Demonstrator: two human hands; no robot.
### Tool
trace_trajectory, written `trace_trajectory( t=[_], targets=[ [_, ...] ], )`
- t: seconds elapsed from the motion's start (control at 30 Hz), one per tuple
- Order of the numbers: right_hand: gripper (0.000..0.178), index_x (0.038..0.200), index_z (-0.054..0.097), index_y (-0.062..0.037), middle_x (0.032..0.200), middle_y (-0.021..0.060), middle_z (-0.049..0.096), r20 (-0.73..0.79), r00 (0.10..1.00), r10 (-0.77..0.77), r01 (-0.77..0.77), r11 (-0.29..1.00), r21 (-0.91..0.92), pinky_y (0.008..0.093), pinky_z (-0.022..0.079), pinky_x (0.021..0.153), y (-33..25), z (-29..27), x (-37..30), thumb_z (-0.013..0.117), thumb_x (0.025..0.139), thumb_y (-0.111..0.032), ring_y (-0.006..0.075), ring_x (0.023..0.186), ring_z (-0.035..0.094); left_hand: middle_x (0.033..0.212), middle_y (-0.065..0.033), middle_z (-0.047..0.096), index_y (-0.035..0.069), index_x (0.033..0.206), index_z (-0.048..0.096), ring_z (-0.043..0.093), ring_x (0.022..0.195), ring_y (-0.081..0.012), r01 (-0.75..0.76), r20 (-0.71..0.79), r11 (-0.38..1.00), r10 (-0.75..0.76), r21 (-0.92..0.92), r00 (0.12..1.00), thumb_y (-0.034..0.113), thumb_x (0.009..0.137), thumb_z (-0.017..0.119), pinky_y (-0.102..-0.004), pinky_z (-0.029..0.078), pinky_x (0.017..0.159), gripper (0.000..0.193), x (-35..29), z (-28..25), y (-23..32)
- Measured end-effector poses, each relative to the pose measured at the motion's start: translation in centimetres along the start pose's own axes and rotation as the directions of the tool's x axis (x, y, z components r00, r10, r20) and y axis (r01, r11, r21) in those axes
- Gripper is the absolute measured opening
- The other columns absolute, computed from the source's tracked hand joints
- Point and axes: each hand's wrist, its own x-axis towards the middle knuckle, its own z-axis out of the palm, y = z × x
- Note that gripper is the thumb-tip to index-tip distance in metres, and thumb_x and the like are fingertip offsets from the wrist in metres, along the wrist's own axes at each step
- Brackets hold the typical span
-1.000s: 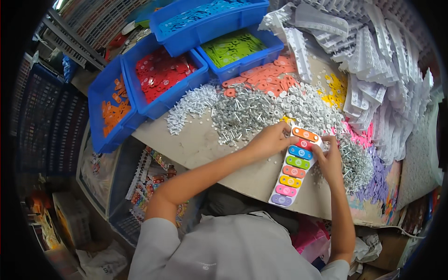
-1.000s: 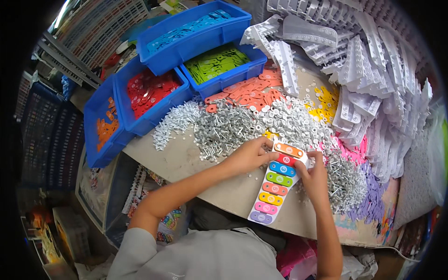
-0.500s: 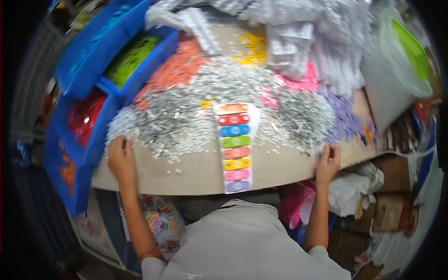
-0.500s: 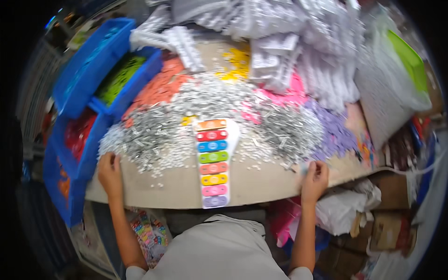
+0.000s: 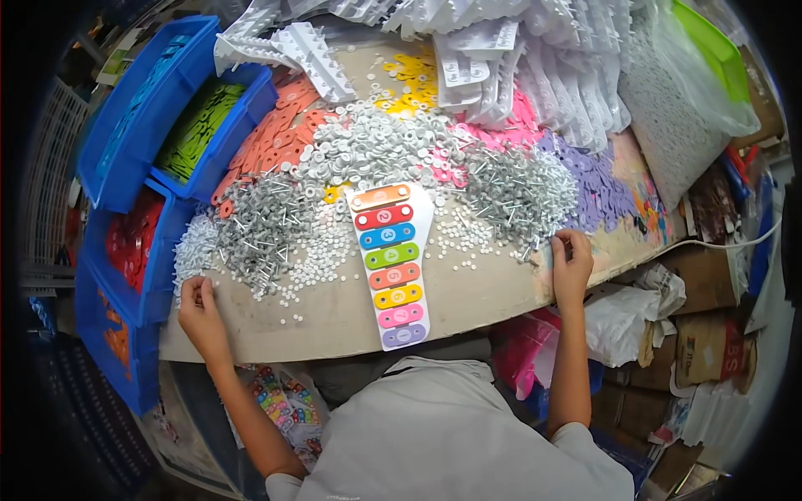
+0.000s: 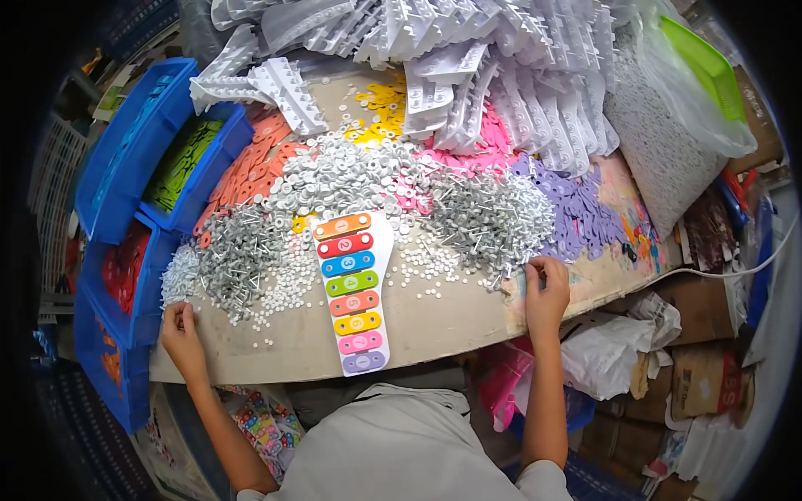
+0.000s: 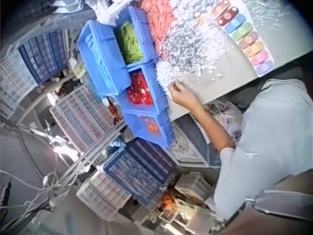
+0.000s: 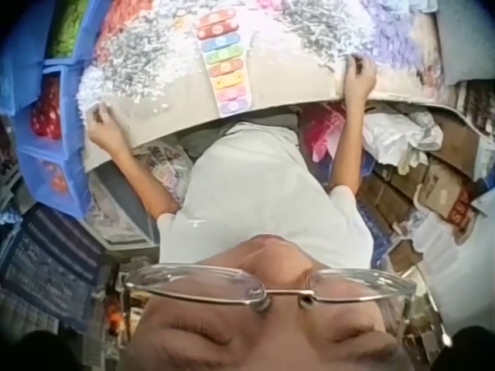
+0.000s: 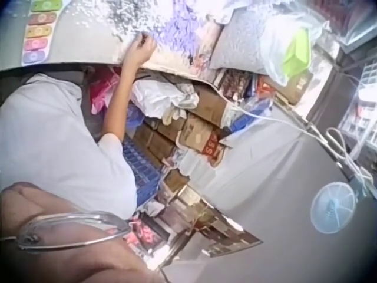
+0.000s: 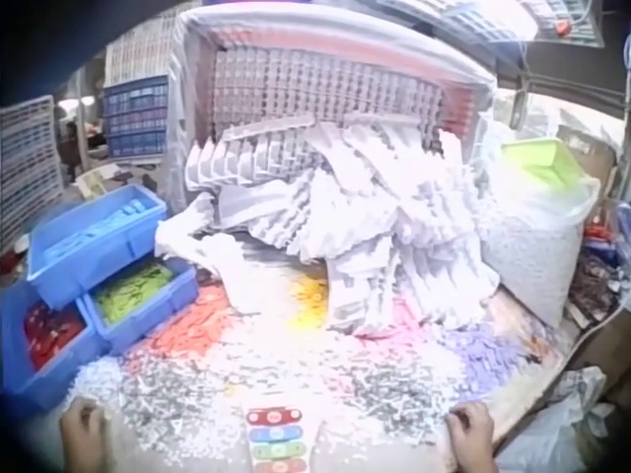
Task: Assembling colorful silicone buttons into a white plastic toy frame.
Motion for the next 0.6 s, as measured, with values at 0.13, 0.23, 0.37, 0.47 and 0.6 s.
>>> trace_trajectory(
  t=[0.13, 0.23, 0.37, 0.47, 0.6],
  targets=[
    [0.007, 0.097, 0.060, -0.0023, 0.084, 0.0023, 0.058, 0.001, 0.994, 0.105, -0.105, 0.988, 0.116, 0.0268, 0.045, 0.071, 0.4, 0.6, -0.5, 0.062, 0.097, -0.009, 0.0105, 0.078, 0.054, 0.078, -0.0014, 0.065, -0.001, 0.106, 0.069, 0.057, 0.068, -0.0079, 0.006, -0.002, 0.952, -0.007, -0.305, 1.000, 0.012, 0.097, 0.065, -0.0224, 0.043, 0.062, 0.016, -0.4, -0.5, -0.7],
    [0.007, 0.098, 0.057, -0.0059, 0.073, -0.0026, 0.049, -0.077, 0.969, 0.234, -0.177, 0.879, 0.443, 0.0229, 0.037, 0.060, -0.1, 1.1, -1.1, 0.059, 0.100, -0.012, 0.0053, 0.067, 0.045, 0.081, -0.0036, 0.068, -0.001, 0.108, 0.070, 0.057, 0.067, -0.0073, 0.139, 0.151, 0.854, -0.071, -0.501, 0.986, 0.010, 0.095, 0.068, -0.0209, 0.043, 0.059, 0.018, -1.8, -1.7, 2.2],
    [0.006, 0.101, 0.055, -0.0094, 0.065, -0.0097, 0.040, 0.208, 0.906, 0.368, -0.371, 0.455, 0.809, 0.0211, 0.024, 0.048, -6.1, 1.1, -2.0, 0.057, 0.102, -0.015, 0.0009, 0.055, 0.034, 0.082, -0.0085, 0.070, -0.002, 0.101, 0.069, 0.058, 0.061, -0.0101, 0.345, 0.463, 0.642, 0.018, -0.685, 0.886, 0.005, 0.091, 0.069, -0.0219, 0.045, 0.055, 0.013, -3.2, -0.1, 6.0],
    [0.007, 0.102, 0.053, -0.0104, 0.064, -0.0088, 0.038, 0.522, 0.839, 0.156, -0.534, 0.423, 0.732, 0.0206, 0.021, 0.046, -11.5, 2.6, -2.1, 0.057, 0.102, -0.016, 0.0011, 0.052, 0.031, 0.083, -0.0100, 0.071, -0.003, 0.100, 0.068, 0.064, 0.067, -0.0120, 0.497, 0.626, 0.515, 0.101, -0.698, 0.774, 0.006, 0.092, 0.068, -0.0240, 0.051, 0.057, 0.012, -3.9, 2.6, 9.2],
    [0.008, 0.102, 0.053, -0.0098, 0.064, -0.0091, 0.040, 0.756, 0.653, -0.035, -0.634, 0.522, 0.571, 0.0204, 0.022, 0.047, -15.5, 5.5, -0.6, 0.057, 0.102, -0.016, 0.0008, 0.051, 0.032, 0.082, -0.0063, 0.070, -0.002, 0.105, 0.069, 0.063, 0.069, -0.0081, 0.520, 0.695, 0.522, 0.215, -0.676, 0.686, 0.008, 0.095, 0.065, -0.0206, 0.049, 0.059, 0.014, -4.0, 6.5, 12.1]
  ],
)
